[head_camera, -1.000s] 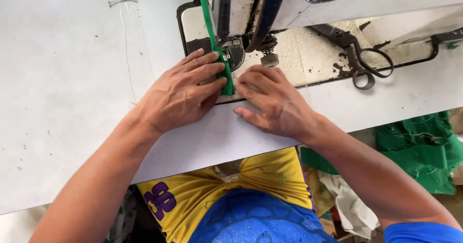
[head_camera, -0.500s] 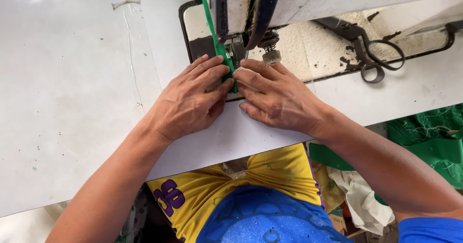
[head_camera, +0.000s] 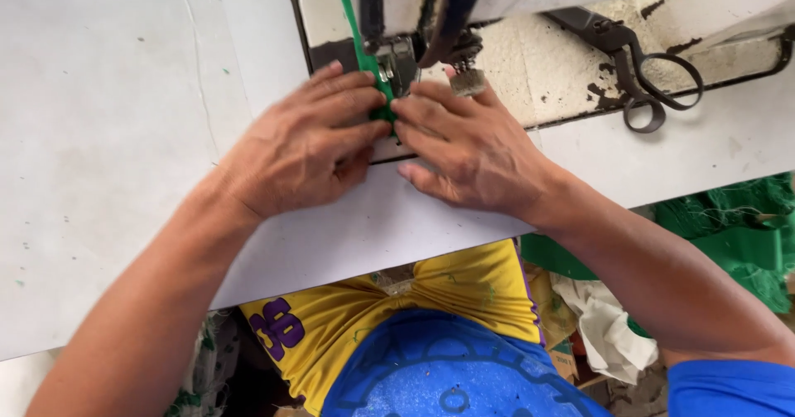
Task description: Folding and sewing green fabric strips to create straps using an industrial sewing machine
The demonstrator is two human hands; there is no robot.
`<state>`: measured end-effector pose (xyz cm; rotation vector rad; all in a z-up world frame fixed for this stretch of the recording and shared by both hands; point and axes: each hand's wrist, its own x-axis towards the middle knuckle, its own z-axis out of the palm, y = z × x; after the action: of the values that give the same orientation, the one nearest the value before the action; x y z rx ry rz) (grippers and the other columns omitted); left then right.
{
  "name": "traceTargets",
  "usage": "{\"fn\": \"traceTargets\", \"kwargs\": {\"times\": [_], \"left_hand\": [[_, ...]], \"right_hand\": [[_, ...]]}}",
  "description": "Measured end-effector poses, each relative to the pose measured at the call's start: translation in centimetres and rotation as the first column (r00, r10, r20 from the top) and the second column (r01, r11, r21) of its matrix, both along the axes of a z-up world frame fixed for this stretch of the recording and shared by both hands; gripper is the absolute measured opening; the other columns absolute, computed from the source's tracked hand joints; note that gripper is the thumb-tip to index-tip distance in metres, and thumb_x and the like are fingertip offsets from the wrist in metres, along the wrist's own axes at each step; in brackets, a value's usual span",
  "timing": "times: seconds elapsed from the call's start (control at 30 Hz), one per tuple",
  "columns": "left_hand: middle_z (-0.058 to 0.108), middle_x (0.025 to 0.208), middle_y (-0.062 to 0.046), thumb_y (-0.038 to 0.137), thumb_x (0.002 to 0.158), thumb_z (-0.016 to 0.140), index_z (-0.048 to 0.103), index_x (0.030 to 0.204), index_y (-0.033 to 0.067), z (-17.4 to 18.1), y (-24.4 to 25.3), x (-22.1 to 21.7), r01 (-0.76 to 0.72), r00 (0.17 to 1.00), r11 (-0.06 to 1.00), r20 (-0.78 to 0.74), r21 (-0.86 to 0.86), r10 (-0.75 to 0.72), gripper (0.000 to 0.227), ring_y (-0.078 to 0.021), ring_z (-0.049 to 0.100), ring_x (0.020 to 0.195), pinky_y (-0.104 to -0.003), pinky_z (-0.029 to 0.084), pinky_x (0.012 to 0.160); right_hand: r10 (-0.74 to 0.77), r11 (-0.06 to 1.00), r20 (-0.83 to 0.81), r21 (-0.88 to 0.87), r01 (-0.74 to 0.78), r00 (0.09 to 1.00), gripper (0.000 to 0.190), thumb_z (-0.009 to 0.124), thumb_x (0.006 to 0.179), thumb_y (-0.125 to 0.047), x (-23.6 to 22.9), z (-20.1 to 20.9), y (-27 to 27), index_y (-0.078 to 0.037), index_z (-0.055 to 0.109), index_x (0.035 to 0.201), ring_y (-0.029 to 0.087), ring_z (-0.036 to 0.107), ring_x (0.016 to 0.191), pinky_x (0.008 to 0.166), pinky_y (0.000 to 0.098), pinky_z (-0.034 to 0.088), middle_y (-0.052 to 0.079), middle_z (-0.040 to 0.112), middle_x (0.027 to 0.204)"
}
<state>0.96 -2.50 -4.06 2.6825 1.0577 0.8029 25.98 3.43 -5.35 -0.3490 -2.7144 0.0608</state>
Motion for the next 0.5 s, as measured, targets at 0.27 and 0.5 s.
{"fn": "traceTargets", "kwargs": {"times": [0.27, 0.5], "left_hand": [[0.067, 0.122, -0.019, 0.011, 0.099, 0.069, 0.073, 0.112, 0.0015, 0.0, 1.0, -0.4, -0.014, 0.999, 0.998, -0.043, 0.055, 0.016, 0.017, -0.0387, 0.067, 0.119, -0.052, 0.047, 0.112], [0.069, 0.121, -0.02, 0.007, 0.101, 0.069, 0.075, 0.114, 0.0015, -0.9, 2.8, -1.6, -0.057, 0.998, 0.997, -0.029, 0.051, 0.058, 0.016, -0.0394, 0.067, 0.121, -0.055, 0.043, 0.118]], "right_hand": [[-0.063, 0.998, -0.006, -0.029, 0.062, 0.998, 0.042, 0.065, 0.105, -0.043, -0.2, -0.7, 0.2, -0.004, 0.072, 0.121, 0.033, 0.054, 0.128, 0.102, 0.0514, 0.036, 0.008, 0.064, 0.135], [-0.173, 0.983, 0.094, -0.044, 0.178, 0.98, 0.054, 0.065, 0.104, -0.051, 0.1, -0.5, -0.1, -0.006, 0.061, 0.134, 0.033, 0.053, 0.114, 0.098, 0.0602, 0.046, 0.014, 0.044, 0.139]]}}
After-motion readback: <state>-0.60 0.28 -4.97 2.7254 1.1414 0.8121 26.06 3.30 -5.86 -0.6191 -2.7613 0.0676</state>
